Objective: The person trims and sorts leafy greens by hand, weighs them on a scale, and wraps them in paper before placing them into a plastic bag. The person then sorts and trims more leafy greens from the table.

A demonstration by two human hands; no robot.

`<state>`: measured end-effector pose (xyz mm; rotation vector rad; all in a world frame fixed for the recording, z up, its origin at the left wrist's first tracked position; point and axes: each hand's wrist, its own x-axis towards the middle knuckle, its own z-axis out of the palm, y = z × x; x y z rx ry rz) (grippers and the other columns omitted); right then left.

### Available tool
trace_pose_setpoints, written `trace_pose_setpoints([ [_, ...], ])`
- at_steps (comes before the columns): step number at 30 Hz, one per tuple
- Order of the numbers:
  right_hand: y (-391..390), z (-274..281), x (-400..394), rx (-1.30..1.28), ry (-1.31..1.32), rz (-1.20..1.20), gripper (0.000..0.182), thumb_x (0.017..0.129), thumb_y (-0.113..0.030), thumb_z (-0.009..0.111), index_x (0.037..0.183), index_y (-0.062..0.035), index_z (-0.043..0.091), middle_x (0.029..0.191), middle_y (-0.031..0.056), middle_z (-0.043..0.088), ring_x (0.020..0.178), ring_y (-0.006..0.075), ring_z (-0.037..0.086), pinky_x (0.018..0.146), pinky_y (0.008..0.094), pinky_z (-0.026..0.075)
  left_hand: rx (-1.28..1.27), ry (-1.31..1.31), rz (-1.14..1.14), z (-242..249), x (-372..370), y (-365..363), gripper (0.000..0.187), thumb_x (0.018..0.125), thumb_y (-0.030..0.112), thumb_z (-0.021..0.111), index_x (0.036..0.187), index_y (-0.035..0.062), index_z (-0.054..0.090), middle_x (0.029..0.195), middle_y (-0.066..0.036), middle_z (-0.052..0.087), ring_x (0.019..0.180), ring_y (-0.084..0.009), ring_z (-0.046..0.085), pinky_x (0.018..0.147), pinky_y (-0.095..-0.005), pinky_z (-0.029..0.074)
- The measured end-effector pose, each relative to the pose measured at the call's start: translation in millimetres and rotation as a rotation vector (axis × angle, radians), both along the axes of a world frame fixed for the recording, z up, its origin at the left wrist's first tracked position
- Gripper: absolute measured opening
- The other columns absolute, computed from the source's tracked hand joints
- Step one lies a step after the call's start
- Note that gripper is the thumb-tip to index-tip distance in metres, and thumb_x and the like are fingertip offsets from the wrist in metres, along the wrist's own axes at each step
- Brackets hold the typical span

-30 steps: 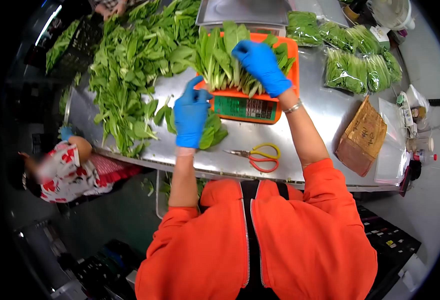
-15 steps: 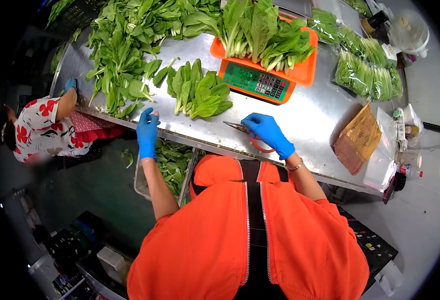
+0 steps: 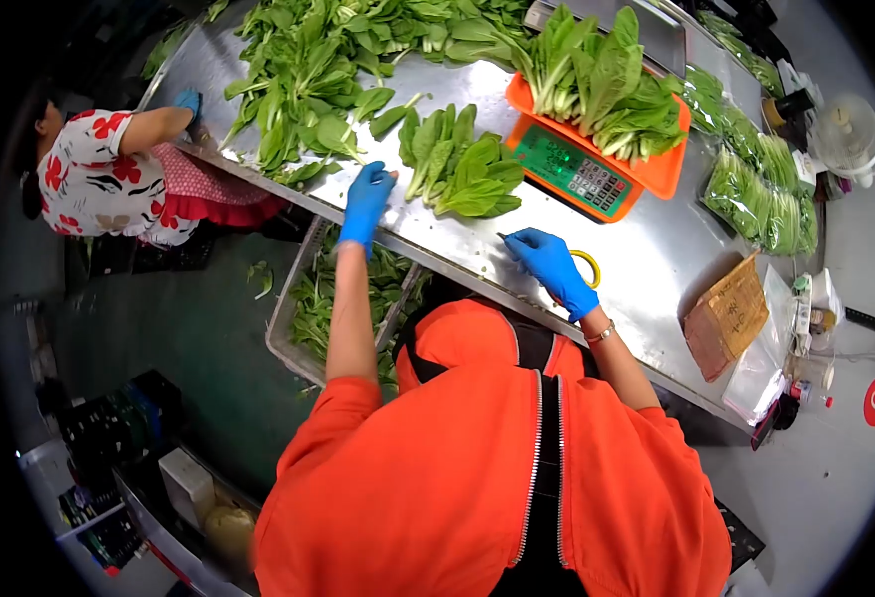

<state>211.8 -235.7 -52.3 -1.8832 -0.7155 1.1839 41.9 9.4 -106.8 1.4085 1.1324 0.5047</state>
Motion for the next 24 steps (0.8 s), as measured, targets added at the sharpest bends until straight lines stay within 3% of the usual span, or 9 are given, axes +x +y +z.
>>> trace_pose_setpoints([
  [6,38.9,-25.4,-9.6,0.027,-0.076,-0.091,0.046,0.077,-0.030,0.058,0.106,0.0058,0.049,0.074,0.0102,0.060,0.056,0.0138,0.058,0.054,0.0250,0.046,0.138,0.157,-0.197,18.8,46.7,2.3,0.054,0.067,0.031,0.069,0.106,-0.0006,0.049,0.092,-0.012,0.060,0.079,-0.0203,0.056,0.072,-0.0283,0.044],
  [8,55.9,-28.9,-8.2,0.063,-0.119,-0.087,0.050,0.076,-0.031,0.059,0.105,0.0076,0.047,0.074,0.0117,0.060,0.055,0.0149,0.059,0.052,0.0263,0.046,0.192,-0.096,-0.244,29.0,57.0,-13.8,0.059,0.065,0.031,0.070,0.108,-0.0009,0.046,0.098,-0.017,0.057,0.089,-0.0245,0.055,0.077,-0.0305,0.043],
  [10,74.8,-30.9,-8.8,0.081,-0.039,-0.191,0.047,0.076,-0.031,0.060,0.099,0.0078,0.048,0.073,0.0119,0.059,0.054,0.0155,0.058,0.050,0.0274,0.046,0.403,-0.029,-0.344,7.0,67.9,-12.7,0.058,0.066,0.026,0.068,0.112,0.0003,0.043,0.100,-0.019,0.056,0.091,-0.0298,0.054,0.079,-0.0326,0.042],
  [13,96.6,-37.1,-12.8,0.171,-0.111,-0.234,0.041,0.075,-0.027,0.060,0.095,0.0064,0.050,0.071,0.0133,0.059,0.053,0.0176,0.059,0.049,0.0281,0.047,0.241,0.030,-0.378,11.8,66.9,-31.0,0.046,0.071,0.017,0.060,0.112,0.0032,0.044,0.100,-0.021,0.054,0.095,-0.0346,0.052,0.079,-0.0357,0.041],
  [15,105.2,-37.9,-16.6,0.128,-0.226,-0.182,0.032,0.076,-0.025,0.059,0.091,0.0036,0.054,0.076,0.0119,0.060,0.065,0.0155,0.058,0.060,0.0267,0.045,0.329,0.047,-0.378,13.9,55.2,-36.2,0.044,0.076,0.017,0.058,0.114,0.0018,0.043,0.098,-0.019,0.057,0.090,-0.0271,0.056,0.078,-0.0324,0.043],
  [18,102.5,-30.6,-31.8,0.131,-0.309,-0.108,0.033,0.075,-0.023,0.060,0.092,0.0041,0.051,0.069,0.0147,0.059,0.053,0.0193,0.058,0.051,0.0269,0.047,0.313,0.083,-0.451,32.5,32.8,-28.0,0.043,0.077,0.020,0.056,0.113,-0.0006,0.043,0.101,-0.019,0.056,0.092,-0.0287,0.054,0.080,-0.0335,0.041],
  [20,100.4,-29.4,-25.3,0.123,-0.155,-0.148,0.033,0.076,-0.025,0.061,0.091,0.0033,0.052,0.069,0.0120,0.059,0.053,0.0168,0.057,0.052,0.0246,0.047,0.271,0.105,-0.511,32.9,20.3,-5.9,0.043,0.078,0.021,0.055,0.113,-0.0018,0.043,0.102,-0.019,0.055,0.093,-0.0302,0.054,0.081,-0.0345,0.041],
  [22,88.7,-24.8,-19.1,0.157,0.140,-0.243,0.031,0.077,-0.027,0.060,0.086,0.0017,0.054,0.067,0.0075,0.058,0.052,0.0122,0.054,0.051,0.0219,0.044,0.463,0.456,-0.378,36.6,11.2,20.5,0.044,0.075,0.025,0.057,0.110,0.0017,0.046,0.101,-0.020,0.054,0.096,-0.0338,0.051,0.079,-0.0370,0.042],
  [24,73.1,-14.4,-8.6,-0.035,0.082,-0.273,0.029,0.078,-0.029,0.059,0.080,-0.0004,0.055,0.062,0.0027,0.056,0.050,0.0080,0.050,0.046,0.0202,0.039,0.757,0.643,-0.209,58.8,21.6,32.1,0.050,0.076,0.029,0.056,0.117,0.0027,0.043,0.109,-0.016,0.051,0.104,-0.0345,0.044,0.084,-0.0360,0.039],
])
